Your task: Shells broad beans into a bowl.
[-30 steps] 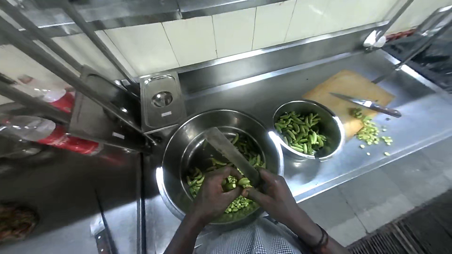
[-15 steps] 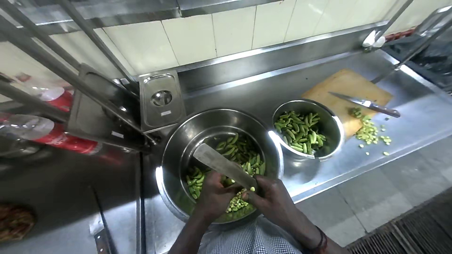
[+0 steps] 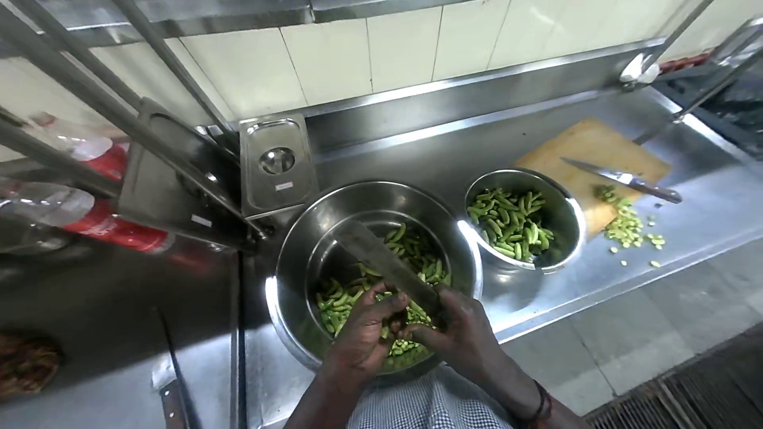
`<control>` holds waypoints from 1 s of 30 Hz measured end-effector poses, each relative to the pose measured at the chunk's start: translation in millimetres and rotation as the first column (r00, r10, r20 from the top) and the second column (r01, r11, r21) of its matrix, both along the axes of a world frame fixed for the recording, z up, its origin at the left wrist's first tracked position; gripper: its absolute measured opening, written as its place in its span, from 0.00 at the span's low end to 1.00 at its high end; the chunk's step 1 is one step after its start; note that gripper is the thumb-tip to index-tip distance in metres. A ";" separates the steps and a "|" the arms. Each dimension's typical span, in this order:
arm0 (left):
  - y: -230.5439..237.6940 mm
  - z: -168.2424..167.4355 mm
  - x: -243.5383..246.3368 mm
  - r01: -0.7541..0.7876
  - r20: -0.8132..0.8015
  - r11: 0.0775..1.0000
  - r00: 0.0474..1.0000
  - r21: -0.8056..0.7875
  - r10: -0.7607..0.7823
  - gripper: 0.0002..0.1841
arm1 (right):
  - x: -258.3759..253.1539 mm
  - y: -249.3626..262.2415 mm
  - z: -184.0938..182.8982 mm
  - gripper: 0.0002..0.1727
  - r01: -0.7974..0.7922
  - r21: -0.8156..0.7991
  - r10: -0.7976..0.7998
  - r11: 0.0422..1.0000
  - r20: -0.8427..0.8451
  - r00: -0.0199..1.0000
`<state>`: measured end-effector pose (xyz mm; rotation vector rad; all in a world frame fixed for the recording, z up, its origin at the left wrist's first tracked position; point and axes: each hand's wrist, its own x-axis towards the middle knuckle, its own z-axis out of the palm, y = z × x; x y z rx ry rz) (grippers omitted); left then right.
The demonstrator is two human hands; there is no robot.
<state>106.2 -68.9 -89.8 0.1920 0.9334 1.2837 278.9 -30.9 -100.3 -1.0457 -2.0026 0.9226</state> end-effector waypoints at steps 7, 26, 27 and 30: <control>1.8 -3.4 2.8 -0.108 0.012 0.993 0.994 -0.048 0.109 0.06 | 0.5 1.7 -6.4 0.26 -0.041 -0.010 0.042 0.999 0.068 0.997; 14.5 -52.4 1.7 -0.018 -0.038 0.962 0.999 -0.272 0.008 0.13 | 58.6 5.0 -13.5 0.26 0.240 -0.199 -0.249 0.950 -0.024 0.968; 20.1 -51.9 5.3 0.016 -0.040 0.960 0.999 -0.279 -0.029 0.13 | 65.6 4.3 -17.0 0.26 0.273 -0.214 -0.285 0.938 -0.028 0.958; 49.5 -33.0 32.0 0.063 -0.094 0.962 0.991 -0.266 -0.091 0.14 | 83.9 1.8 -24.1 0.25 0.377 -0.239 -0.402 0.895 -0.061 0.914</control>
